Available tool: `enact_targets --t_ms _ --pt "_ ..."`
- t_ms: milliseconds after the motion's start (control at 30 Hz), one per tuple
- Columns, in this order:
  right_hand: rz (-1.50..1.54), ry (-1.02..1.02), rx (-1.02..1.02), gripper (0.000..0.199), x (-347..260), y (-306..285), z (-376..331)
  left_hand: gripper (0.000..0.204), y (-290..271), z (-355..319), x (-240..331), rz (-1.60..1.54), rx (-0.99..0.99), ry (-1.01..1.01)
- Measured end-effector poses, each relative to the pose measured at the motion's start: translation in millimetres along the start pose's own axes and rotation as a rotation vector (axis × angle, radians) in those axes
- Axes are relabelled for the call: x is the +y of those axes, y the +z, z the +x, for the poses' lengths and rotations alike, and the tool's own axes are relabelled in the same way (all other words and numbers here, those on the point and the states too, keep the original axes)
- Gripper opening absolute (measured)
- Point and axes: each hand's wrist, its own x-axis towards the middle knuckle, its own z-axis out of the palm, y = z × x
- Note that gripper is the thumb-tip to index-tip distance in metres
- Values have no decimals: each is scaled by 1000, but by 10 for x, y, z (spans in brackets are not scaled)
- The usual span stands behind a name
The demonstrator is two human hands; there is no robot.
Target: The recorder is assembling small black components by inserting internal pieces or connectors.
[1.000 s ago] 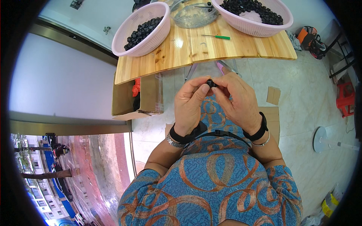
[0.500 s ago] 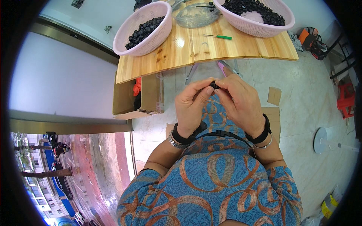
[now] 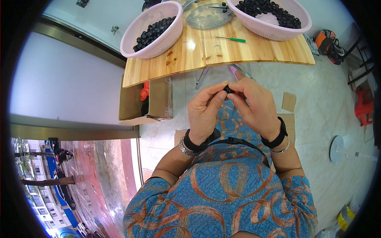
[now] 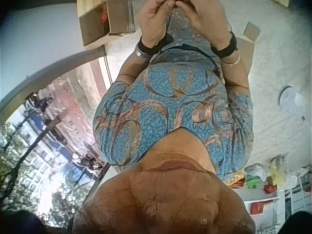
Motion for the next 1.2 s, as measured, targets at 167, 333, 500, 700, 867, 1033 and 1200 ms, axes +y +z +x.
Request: enact_targets --t_ms 167,333,500,700,867,1033,1200 --pt "100 -95 50 18 90 38 14 26 18 -7 0 -178 21 -95" --pt "-46 -265 103 23 197 114 3 27 18 0 -30 -249 9 -193" --pt "-139 -339 109 27 221 107 12 26 -11 13 -68 -416 7 -255" --pt "-68 -129 155 26 153 74 -2 26 -24 -6 -24 -461 -26 -274" --pt "96 -39 133 28 134 51 9 26 -20 -7 40 -437 -102 -259" --pt "273 15 46 25 109 43 26 26 -15 -27 68 -443 -99 -243" --pt "263 -37 17 22 91 27 86 27 -46 -28 81 -487 -112 -243"
